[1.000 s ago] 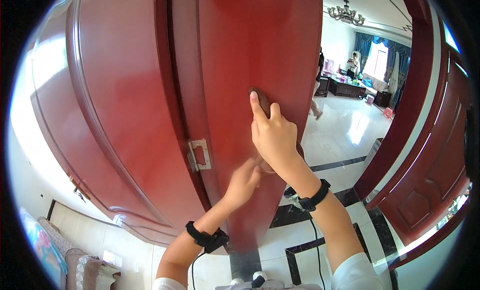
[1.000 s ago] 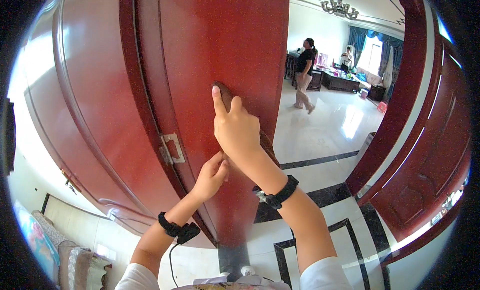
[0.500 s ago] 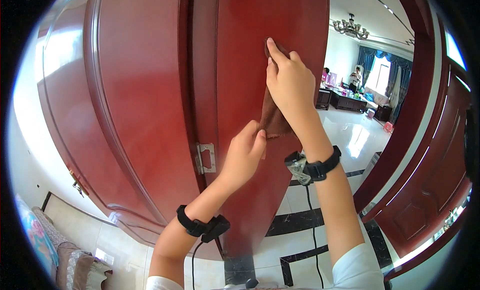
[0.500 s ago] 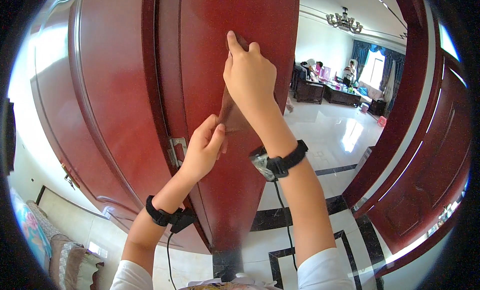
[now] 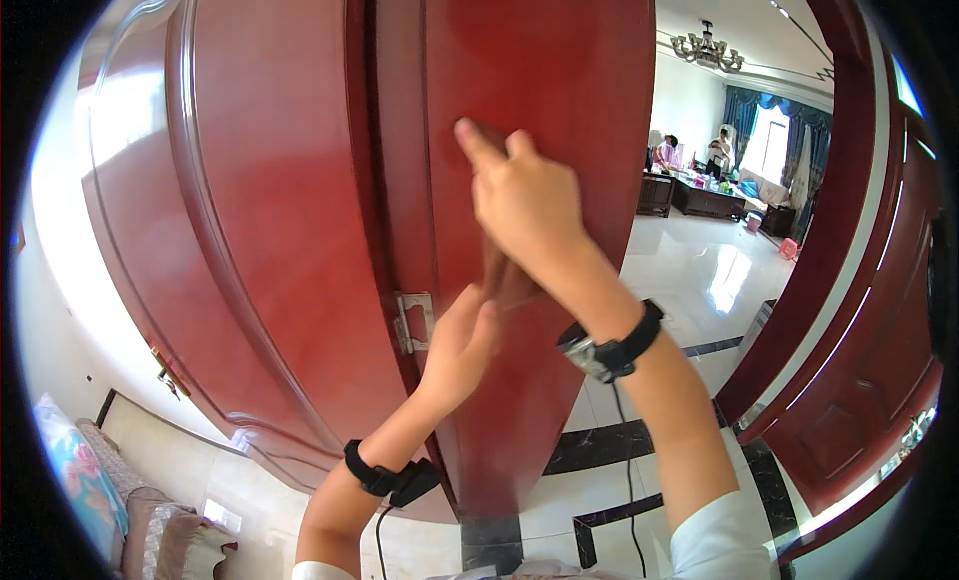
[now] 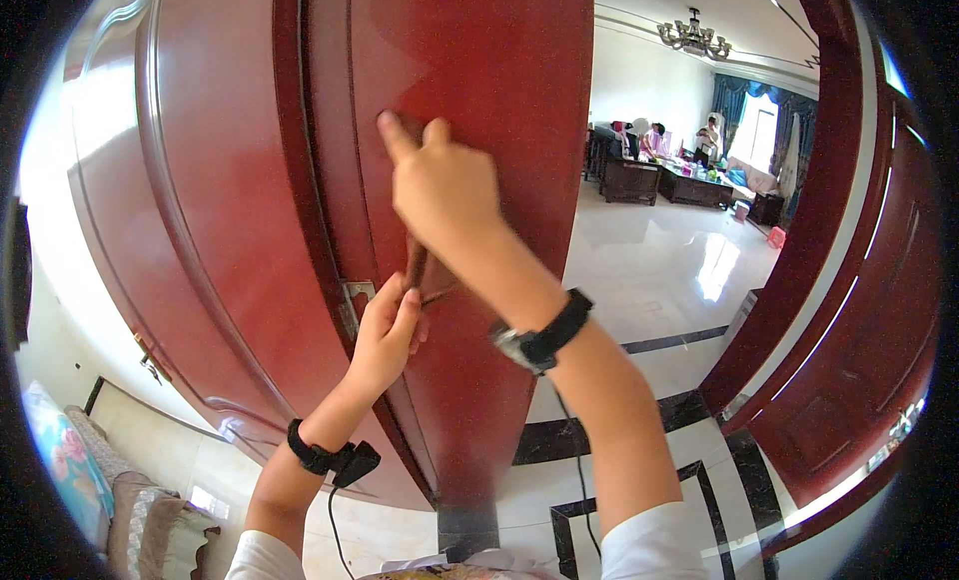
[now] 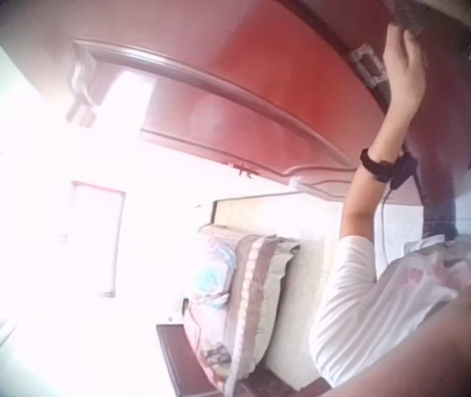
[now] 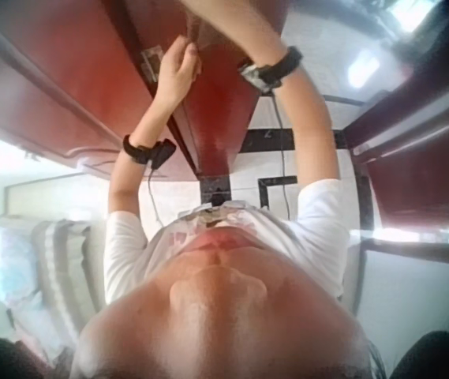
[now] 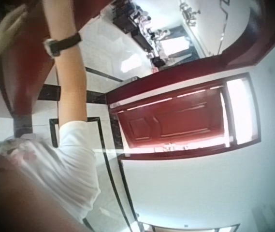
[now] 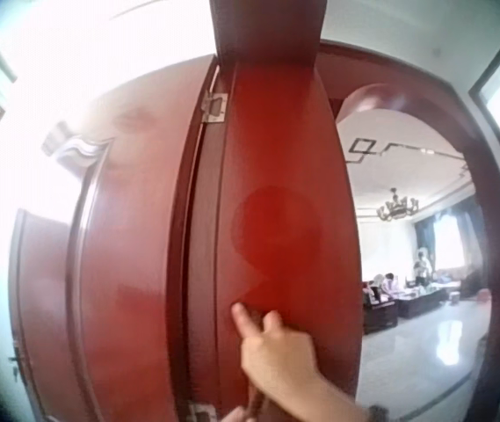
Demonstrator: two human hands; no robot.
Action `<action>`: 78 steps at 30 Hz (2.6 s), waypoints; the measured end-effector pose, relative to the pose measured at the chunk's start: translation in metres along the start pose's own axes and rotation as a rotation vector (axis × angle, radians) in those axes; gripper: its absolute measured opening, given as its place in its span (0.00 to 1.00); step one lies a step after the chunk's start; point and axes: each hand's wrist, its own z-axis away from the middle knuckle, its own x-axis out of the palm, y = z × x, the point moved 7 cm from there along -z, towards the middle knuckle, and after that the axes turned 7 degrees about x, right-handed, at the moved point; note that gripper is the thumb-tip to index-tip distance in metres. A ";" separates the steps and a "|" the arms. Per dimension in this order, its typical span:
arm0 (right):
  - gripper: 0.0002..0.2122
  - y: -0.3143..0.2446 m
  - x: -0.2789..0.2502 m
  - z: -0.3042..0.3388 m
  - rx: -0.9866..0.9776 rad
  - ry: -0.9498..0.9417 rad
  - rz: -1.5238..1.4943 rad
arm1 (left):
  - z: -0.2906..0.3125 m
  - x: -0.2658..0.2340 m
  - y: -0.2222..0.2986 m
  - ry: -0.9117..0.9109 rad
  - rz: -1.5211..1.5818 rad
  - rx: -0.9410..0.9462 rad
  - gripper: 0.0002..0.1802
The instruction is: The person wipes the surface and edges of a red wooden door using a brown cloth, moving across different sections of the door panel and frame.
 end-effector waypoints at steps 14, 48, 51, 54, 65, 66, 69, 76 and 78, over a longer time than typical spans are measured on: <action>0.21 0.058 -0.033 -0.004 0.081 0.106 0.211 | -0.032 0.049 0.000 -0.151 0.058 0.059 0.09; 0.21 0.096 -0.031 0.072 0.167 0.090 0.107 | 0.004 0.101 -0.043 -0.291 0.077 0.016 0.10; 0.20 0.100 -0.047 0.064 0.090 0.194 -0.040 | 0.002 0.107 -0.021 -0.302 -0.002 0.081 0.09; 0.20 0.083 -0.038 0.067 0.085 0.140 -0.087 | 0.008 0.107 -0.018 -0.323 -0.064 0.113 0.08; 0.21 0.010 0.020 0.098 0.081 0.005 -0.111 | 0.058 0.034 -0.079 -0.124 0.146 -0.241 0.11; 0.22 -0.001 0.029 0.104 0.056 -0.023 -0.115 | 0.065 0.030 -0.083 -0.076 0.185 -0.267 0.11; 0.23 -0.019 0.047 0.120 0.000 -0.064 -0.119 | 0.081 0.026 -0.091 -0.004 0.201 -0.270 0.12; 0.23 0.003 0.023 0.102 -0.007 0.035 -0.083 | 0.053 0.031 -0.070 -0.132 0.056 -0.182 0.12; 0.24 0.025 0.010 0.093 0.047 0.089 -0.021 | 0.045 0.047 -0.056 -0.165 0.128 -0.153 0.12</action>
